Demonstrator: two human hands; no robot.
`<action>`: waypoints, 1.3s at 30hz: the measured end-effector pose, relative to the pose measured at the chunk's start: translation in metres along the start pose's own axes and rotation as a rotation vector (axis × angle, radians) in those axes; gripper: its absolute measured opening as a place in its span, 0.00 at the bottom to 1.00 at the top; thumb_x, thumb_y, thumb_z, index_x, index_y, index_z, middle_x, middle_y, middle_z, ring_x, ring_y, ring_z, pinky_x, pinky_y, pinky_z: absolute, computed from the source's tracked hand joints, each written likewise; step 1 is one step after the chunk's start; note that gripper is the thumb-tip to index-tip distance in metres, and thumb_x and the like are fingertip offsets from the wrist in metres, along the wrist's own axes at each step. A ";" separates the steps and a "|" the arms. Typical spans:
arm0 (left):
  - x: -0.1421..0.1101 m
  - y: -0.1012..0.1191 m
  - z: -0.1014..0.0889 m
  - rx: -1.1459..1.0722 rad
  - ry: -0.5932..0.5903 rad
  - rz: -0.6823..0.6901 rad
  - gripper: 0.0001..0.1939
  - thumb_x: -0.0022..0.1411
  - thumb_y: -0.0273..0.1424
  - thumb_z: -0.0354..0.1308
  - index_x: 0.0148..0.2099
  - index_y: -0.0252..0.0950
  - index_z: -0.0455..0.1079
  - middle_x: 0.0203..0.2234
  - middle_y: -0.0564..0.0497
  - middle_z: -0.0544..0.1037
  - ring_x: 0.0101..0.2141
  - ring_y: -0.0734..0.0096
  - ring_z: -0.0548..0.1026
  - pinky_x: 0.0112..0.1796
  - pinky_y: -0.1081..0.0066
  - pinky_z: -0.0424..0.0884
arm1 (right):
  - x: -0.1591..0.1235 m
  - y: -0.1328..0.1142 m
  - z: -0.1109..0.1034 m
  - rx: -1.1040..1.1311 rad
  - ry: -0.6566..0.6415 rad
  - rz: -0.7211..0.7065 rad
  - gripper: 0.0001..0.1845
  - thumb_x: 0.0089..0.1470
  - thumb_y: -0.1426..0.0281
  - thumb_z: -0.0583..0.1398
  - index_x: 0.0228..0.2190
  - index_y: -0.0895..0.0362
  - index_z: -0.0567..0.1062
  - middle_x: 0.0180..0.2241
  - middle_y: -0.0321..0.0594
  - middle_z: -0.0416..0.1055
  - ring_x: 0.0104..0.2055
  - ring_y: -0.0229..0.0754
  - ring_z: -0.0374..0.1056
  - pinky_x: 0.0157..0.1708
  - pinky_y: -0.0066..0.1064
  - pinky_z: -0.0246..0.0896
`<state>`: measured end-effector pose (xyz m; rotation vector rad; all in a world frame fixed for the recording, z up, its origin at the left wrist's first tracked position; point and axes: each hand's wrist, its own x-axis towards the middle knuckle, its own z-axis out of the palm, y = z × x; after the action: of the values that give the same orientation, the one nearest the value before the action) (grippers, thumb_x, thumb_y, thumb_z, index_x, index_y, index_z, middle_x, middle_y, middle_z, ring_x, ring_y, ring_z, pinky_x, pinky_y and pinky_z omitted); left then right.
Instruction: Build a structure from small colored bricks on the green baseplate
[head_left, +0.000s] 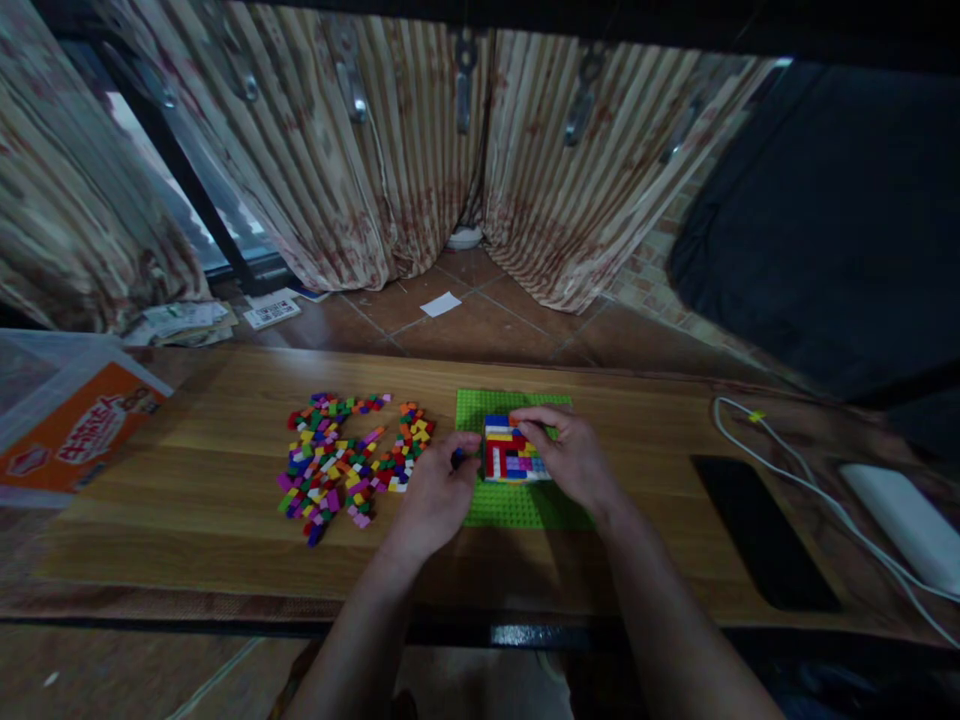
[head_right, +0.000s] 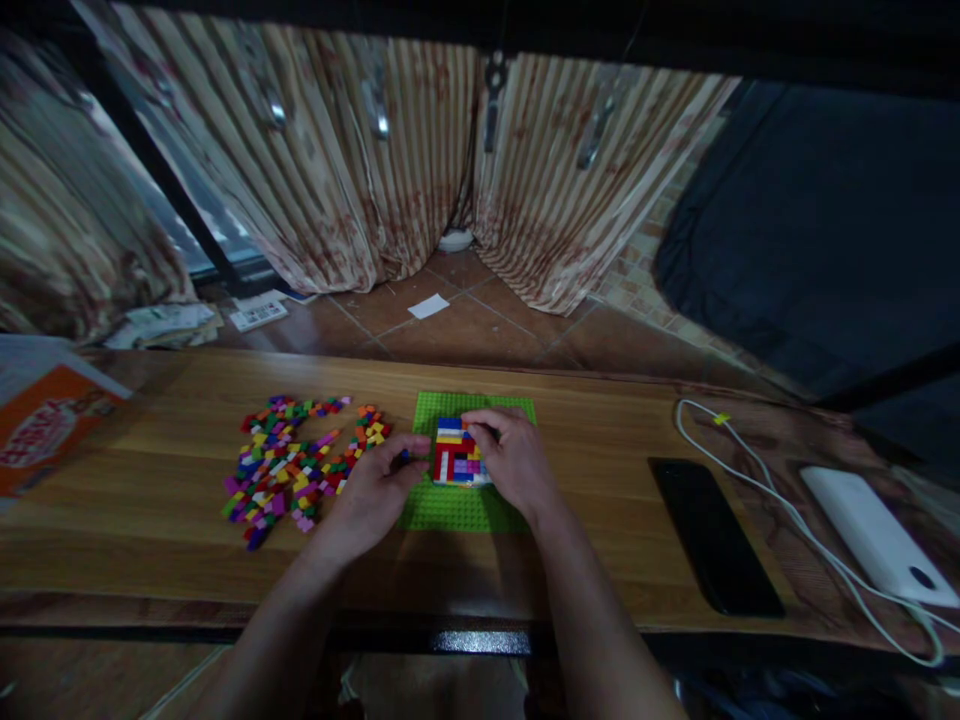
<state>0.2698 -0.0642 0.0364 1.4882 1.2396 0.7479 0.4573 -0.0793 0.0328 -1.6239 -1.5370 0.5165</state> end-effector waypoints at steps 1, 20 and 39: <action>0.000 0.000 0.000 0.000 0.001 0.004 0.12 0.57 0.24 0.54 0.44 0.34 0.74 0.43 0.47 0.79 0.43 0.67 0.75 0.49 0.66 0.67 | 0.000 0.000 0.000 -0.004 -0.001 0.001 0.12 0.57 0.65 0.57 0.38 0.49 0.81 0.39 0.40 0.77 0.46 0.46 0.69 0.49 0.42 0.62; 0.001 0.000 -0.003 -0.030 0.053 0.006 0.14 0.58 0.27 0.55 0.47 0.35 0.70 0.40 0.48 0.77 0.40 0.68 0.75 0.42 0.70 0.69 | 0.000 -0.001 -0.003 -0.055 -0.002 -0.020 0.12 0.58 0.64 0.56 0.38 0.48 0.80 0.37 0.40 0.76 0.45 0.46 0.68 0.48 0.42 0.62; -0.002 0.005 -0.004 0.151 0.072 0.007 0.22 0.55 0.29 0.56 0.53 0.34 0.68 0.27 0.53 0.75 0.29 0.72 0.72 0.33 0.72 0.66 | 0.000 -0.009 -0.010 -0.204 -0.052 -0.098 0.11 0.60 0.64 0.56 0.31 0.51 0.78 0.33 0.40 0.75 0.42 0.47 0.65 0.45 0.40 0.58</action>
<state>0.2671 -0.0650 0.0424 1.5998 1.3712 0.7319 0.4591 -0.0827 0.0454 -1.6880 -1.7456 0.3615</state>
